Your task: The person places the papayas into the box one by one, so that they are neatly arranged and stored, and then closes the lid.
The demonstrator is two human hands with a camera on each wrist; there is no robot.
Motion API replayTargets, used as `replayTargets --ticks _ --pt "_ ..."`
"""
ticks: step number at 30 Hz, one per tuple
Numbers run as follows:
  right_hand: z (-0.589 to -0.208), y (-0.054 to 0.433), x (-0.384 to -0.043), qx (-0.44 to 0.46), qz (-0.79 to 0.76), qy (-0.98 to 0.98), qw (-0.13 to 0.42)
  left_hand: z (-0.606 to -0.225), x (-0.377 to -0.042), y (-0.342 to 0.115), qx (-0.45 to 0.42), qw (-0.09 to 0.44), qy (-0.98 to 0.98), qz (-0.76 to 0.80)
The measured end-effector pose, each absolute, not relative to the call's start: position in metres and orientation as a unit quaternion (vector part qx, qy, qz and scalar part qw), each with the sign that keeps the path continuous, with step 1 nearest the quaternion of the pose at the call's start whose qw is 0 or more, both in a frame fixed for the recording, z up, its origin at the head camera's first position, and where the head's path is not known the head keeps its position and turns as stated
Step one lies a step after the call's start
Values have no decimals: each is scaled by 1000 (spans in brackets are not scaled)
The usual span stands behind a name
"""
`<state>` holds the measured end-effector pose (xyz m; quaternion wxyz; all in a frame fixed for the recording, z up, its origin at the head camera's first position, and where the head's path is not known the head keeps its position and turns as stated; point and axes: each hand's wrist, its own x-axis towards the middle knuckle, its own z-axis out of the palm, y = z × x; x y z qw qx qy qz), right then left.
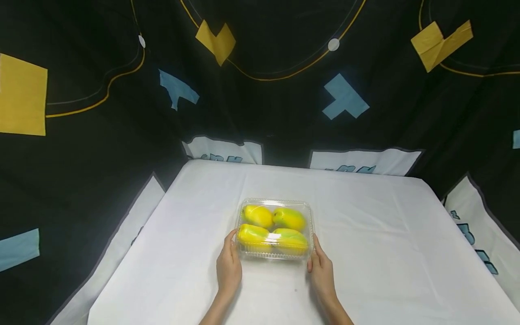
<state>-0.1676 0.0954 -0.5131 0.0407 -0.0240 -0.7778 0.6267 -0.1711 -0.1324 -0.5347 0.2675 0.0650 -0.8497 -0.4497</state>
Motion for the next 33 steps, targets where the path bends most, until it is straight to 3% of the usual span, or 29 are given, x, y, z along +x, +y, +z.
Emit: replayTargets --ticks 17,26,33 --pt "-511 94 -169 -49 636 -770 30 -533 -170 -133 45 258 -799 -542" --pt "-511 93 -169 -65 630 -773 27 -532 -172 -130 59 275 -815 -506" --pt "-512 95 -170 -81 621 -779 32 -517 -166 -128 69 231 -778 -580"
